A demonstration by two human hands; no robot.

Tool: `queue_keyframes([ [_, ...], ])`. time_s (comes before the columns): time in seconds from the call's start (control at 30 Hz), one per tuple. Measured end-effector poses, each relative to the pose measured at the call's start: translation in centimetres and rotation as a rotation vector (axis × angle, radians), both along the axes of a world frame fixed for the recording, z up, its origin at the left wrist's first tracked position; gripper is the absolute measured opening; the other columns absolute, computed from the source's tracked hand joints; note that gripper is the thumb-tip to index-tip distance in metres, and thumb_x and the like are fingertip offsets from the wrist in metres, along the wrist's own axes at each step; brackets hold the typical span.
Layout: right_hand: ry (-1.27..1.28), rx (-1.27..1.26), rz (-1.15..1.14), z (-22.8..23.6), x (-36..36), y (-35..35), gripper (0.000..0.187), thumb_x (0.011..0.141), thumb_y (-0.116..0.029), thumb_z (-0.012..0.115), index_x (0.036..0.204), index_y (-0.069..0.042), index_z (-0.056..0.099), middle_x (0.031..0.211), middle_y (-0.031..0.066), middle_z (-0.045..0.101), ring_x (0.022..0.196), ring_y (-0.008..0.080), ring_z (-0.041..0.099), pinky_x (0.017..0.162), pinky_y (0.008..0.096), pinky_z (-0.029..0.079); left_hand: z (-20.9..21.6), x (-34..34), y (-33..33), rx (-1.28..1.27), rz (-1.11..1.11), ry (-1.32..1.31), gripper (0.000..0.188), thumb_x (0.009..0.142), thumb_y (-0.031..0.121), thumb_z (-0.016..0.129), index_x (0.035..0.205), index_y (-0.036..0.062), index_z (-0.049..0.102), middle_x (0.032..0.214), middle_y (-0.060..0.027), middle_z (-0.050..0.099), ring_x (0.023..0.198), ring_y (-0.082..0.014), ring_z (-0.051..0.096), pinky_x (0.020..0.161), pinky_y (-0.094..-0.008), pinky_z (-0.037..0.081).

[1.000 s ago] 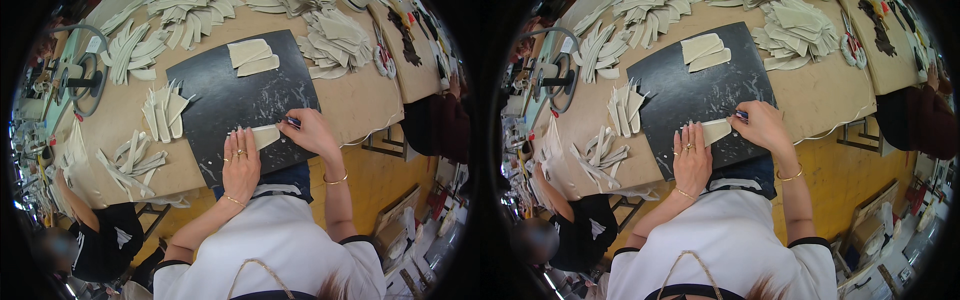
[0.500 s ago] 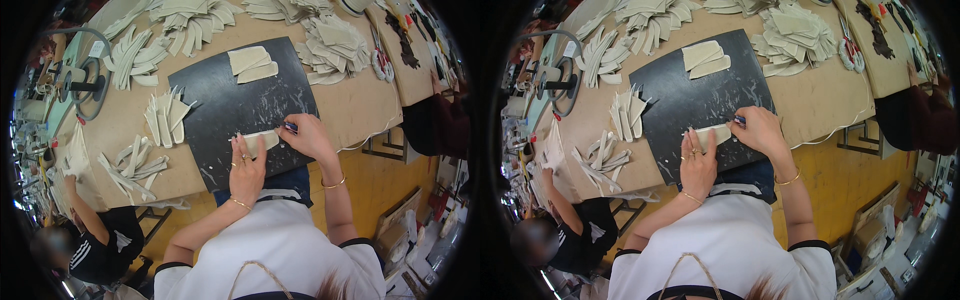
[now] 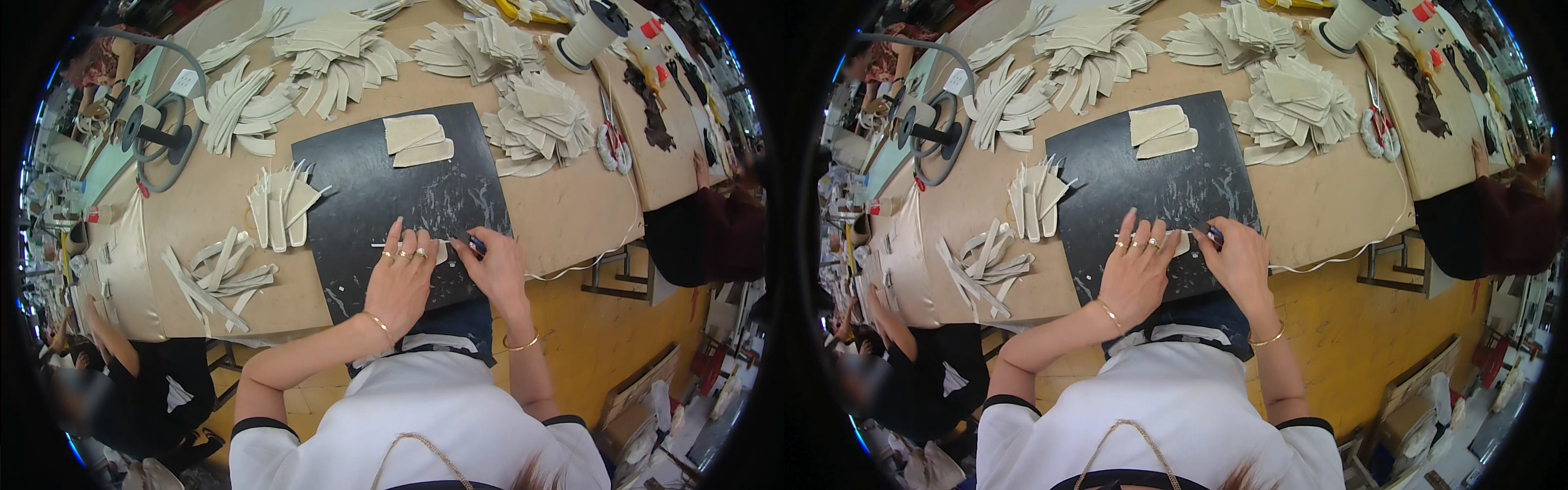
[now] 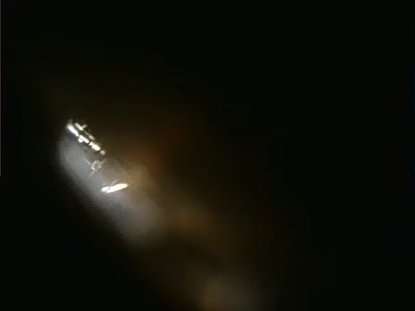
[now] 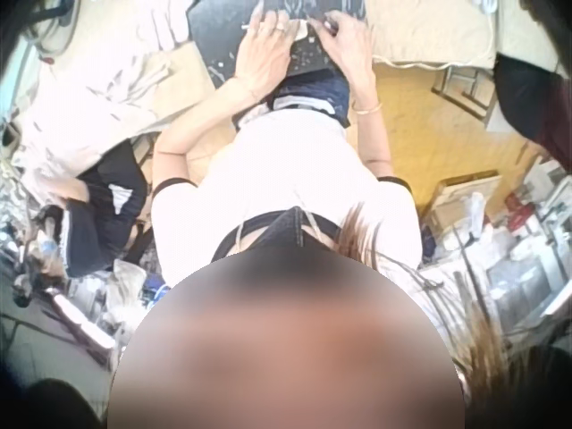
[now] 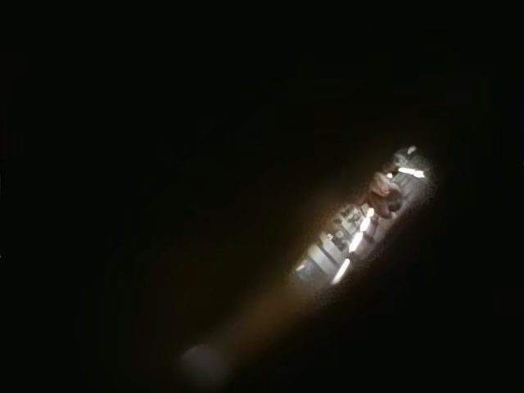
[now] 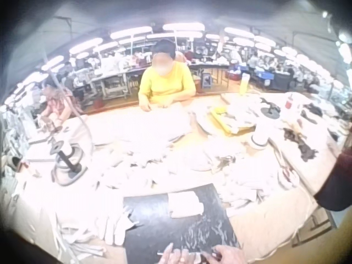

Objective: The person hand-sews small off-white fabric pieces using a needle and thread on a black cutting mat. They repeatedly pick up pieces, stitch along edges, and place finished pieces into a growing stack on the table.

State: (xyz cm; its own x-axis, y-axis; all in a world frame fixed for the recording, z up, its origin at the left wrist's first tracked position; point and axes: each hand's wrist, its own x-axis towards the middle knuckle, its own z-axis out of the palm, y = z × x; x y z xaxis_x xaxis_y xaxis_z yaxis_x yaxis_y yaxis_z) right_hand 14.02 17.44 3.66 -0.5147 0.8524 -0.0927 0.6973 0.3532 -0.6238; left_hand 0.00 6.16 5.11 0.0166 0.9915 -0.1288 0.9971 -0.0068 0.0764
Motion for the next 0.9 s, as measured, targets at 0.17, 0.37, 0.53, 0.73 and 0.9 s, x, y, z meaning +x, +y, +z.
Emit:
queue_keyframes([
  [0.17, 0.106, 0.086, 0.019, -0.3, 0.5, -0.8, 0.020, 0.080, -0.017, 0.077, 0.095, -0.004, 0.073, 0.079, 0.0119, 0.067, 0.064, 0.0259, 0.064, 0.058, 0.0357, 0.048, -0.6, -1.8, -0.1, -0.022, -0.031, -0.357, 0.062, 0.079, 0.011, 0.063, 0.139, 0.0010, 0.046, 0.123, -0.0147, 0.051, 0.106, -0.0282, 0.057, 0.089, -0.0372, 0.052],
  [0.37, 0.139, 0.083, 0.122, -0.3, 1.0, -1.4, 0.024, 0.076, -0.009, 0.076, 0.099, -0.008, 0.074, 0.076, 0.0064, 0.061, 0.063, 0.0217, 0.062, 0.058, 0.0339, 0.047, -2.2, -1.0, -1.0, -0.003, -0.026, -0.314, 0.065, 0.080, 0.011, 0.064, 0.142, 0.0029, 0.044, 0.116, -0.0105, 0.054, 0.098, -0.0252, 0.059, 0.079, -0.0362, 0.054],
  [0.53, 0.079, 0.279, 0.264, -1.1, 2.0, -1.5, 0.036, 0.072, -0.007, 0.074, 0.107, -0.014, 0.073, 0.075, 0.0032, 0.057, 0.060, 0.0205, 0.056, 0.057, 0.0334, 0.044, -3.5, -1.0, -0.5, 0.137, -0.064, -0.174, 0.061, 0.083, 0.012, 0.063, 0.142, 0.0060, 0.046, 0.108, -0.0063, 0.054, 0.093, -0.0222, 0.060, 0.076, -0.0332, 0.054],
  [0.73, 0.029, 0.430, 0.394, -2.3, 3.9, -1.8, 0.047, 0.071, -0.009, 0.074, 0.117, -0.017, 0.071, 0.074, 0.0006, 0.052, 0.059, 0.0184, 0.050, 0.056, 0.0329, 0.041, -4.3, -0.8, -0.7, 0.158, -0.058, -0.128, 0.059, 0.085, 0.013, 0.061, 0.142, 0.0085, 0.047, 0.107, -0.0045, 0.054, 0.091, -0.0190, 0.060, 0.074, -0.0291, 0.054],
  [0.9, -0.035, 0.424, 0.417, -2.1, 4.6, -1.2, 0.052, 0.070, -0.009, 0.074, 0.121, -0.018, 0.070, 0.073, 0.0010, 0.048, 0.058, 0.0181, 0.047, 0.056, 0.0322, 0.040, -4.2, -0.9, -0.8, 0.142, -0.059, -0.143, 0.060, 0.086, 0.013, 0.061, 0.144, 0.0082, 0.045, 0.113, -0.0065, 0.055, 0.093, -0.0208, 0.061, 0.075, -0.0293, 0.055],
])
